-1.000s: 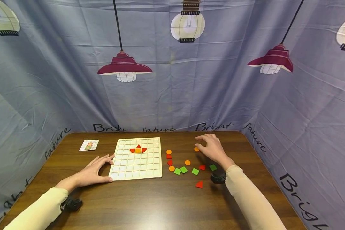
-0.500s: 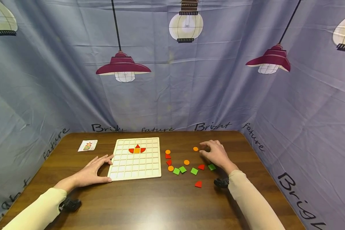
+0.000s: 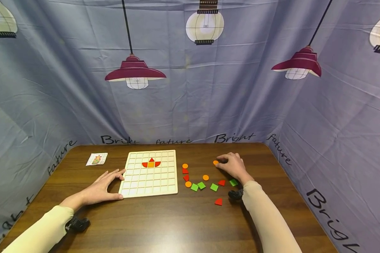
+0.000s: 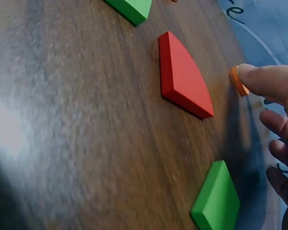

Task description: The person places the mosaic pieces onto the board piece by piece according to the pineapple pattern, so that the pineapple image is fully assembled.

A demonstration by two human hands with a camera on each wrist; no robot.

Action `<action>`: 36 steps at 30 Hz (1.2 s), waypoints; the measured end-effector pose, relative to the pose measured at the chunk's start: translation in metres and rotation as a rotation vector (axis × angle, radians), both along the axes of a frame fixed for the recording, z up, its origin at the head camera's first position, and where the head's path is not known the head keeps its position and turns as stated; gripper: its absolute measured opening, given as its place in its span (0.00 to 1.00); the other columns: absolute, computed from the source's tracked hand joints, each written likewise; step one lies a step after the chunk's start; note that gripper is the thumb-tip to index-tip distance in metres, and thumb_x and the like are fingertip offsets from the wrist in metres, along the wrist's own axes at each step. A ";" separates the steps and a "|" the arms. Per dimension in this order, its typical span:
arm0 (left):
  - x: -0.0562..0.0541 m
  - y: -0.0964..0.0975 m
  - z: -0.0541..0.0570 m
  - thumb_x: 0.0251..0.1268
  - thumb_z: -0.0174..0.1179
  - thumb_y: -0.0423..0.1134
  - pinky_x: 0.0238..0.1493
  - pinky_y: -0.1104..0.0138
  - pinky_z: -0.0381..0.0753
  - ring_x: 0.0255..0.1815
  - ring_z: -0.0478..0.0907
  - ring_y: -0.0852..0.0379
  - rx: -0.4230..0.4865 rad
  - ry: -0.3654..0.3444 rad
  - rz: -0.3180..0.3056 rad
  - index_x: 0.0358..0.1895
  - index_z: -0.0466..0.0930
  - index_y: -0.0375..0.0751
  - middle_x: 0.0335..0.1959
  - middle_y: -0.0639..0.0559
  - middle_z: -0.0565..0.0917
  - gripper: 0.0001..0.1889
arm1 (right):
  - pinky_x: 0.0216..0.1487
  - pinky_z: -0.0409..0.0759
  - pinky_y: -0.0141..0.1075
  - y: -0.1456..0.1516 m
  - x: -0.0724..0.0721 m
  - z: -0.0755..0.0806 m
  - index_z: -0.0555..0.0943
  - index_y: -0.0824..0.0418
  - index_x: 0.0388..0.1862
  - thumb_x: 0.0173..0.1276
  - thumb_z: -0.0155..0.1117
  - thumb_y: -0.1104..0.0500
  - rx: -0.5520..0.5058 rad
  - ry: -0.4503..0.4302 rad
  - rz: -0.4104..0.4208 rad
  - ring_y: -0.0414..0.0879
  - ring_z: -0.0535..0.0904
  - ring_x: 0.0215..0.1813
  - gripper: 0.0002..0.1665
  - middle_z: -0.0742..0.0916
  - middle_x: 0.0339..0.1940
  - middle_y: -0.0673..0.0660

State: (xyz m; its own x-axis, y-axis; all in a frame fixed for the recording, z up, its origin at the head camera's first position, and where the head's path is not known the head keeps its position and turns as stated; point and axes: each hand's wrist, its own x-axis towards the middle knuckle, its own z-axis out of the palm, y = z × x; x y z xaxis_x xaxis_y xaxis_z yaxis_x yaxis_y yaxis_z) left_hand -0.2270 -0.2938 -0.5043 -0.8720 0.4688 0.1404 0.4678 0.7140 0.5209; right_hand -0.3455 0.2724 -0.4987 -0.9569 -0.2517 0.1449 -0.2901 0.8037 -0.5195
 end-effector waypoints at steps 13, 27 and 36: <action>0.001 0.001 -0.001 0.55 0.73 0.64 0.76 0.35 0.42 0.79 0.57 0.35 -0.012 0.000 0.019 0.54 0.74 0.51 0.78 0.44 0.66 0.31 | 0.57 0.65 0.59 -0.007 -0.002 -0.002 0.88 0.56 0.55 0.67 0.74 0.47 -0.017 -0.034 -0.019 0.57 0.73 0.54 0.22 0.86 0.49 0.57; 0.000 0.001 0.000 0.55 0.73 0.63 0.76 0.36 0.42 0.79 0.58 0.36 -0.003 0.011 0.016 0.54 0.74 0.51 0.78 0.45 0.66 0.31 | 0.58 0.64 0.60 -0.007 -0.003 -0.005 0.89 0.54 0.49 0.67 0.74 0.48 -0.013 -0.019 -0.043 0.57 0.73 0.55 0.16 0.86 0.48 0.56; 0.000 0.001 0.000 0.55 0.72 0.64 0.77 0.36 0.42 0.79 0.57 0.37 -0.007 -0.005 0.018 0.54 0.73 0.51 0.78 0.45 0.65 0.31 | 0.57 0.66 0.58 -0.008 -0.004 -0.006 0.90 0.54 0.47 0.67 0.74 0.48 0.004 -0.002 -0.047 0.55 0.74 0.52 0.14 0.86 0.44 0.54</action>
